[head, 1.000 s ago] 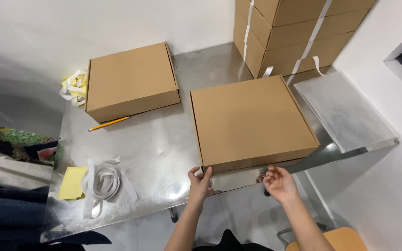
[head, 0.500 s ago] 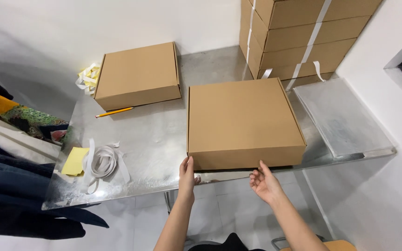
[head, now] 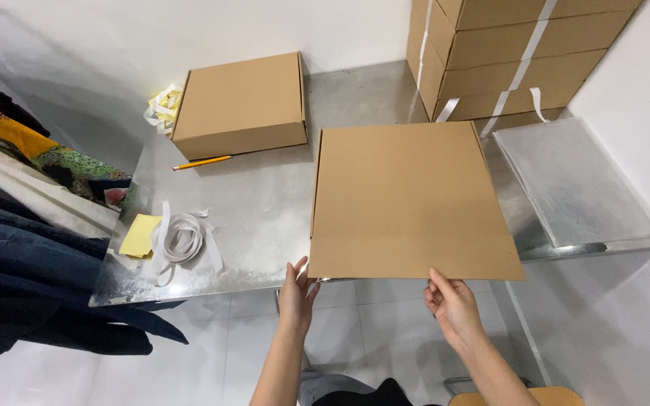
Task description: Packing clothes into cardboard boxes and finishing them with ribbons.
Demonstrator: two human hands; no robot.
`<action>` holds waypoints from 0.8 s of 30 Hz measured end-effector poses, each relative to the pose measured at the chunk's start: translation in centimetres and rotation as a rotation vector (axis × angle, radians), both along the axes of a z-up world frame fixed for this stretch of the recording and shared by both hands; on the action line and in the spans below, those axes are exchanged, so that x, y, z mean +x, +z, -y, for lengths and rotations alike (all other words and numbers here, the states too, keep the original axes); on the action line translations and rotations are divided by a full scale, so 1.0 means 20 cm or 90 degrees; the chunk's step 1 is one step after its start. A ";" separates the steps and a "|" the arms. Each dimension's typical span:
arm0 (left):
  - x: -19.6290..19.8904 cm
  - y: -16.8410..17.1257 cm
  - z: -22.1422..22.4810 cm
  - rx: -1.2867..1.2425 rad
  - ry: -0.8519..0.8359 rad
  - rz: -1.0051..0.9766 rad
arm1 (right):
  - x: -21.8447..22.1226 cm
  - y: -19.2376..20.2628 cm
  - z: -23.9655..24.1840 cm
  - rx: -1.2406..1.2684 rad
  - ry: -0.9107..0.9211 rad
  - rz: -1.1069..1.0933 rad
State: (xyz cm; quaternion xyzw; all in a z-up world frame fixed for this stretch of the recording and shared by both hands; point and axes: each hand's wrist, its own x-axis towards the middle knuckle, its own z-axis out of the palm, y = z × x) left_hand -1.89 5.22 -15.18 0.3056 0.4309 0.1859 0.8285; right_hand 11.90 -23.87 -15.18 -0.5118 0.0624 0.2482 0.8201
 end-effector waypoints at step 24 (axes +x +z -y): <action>0.66 0.16 -0.32 0.826 -0.298 -0.237 | 1.23 1.31 -0.85 -0.084 -0.224 0.356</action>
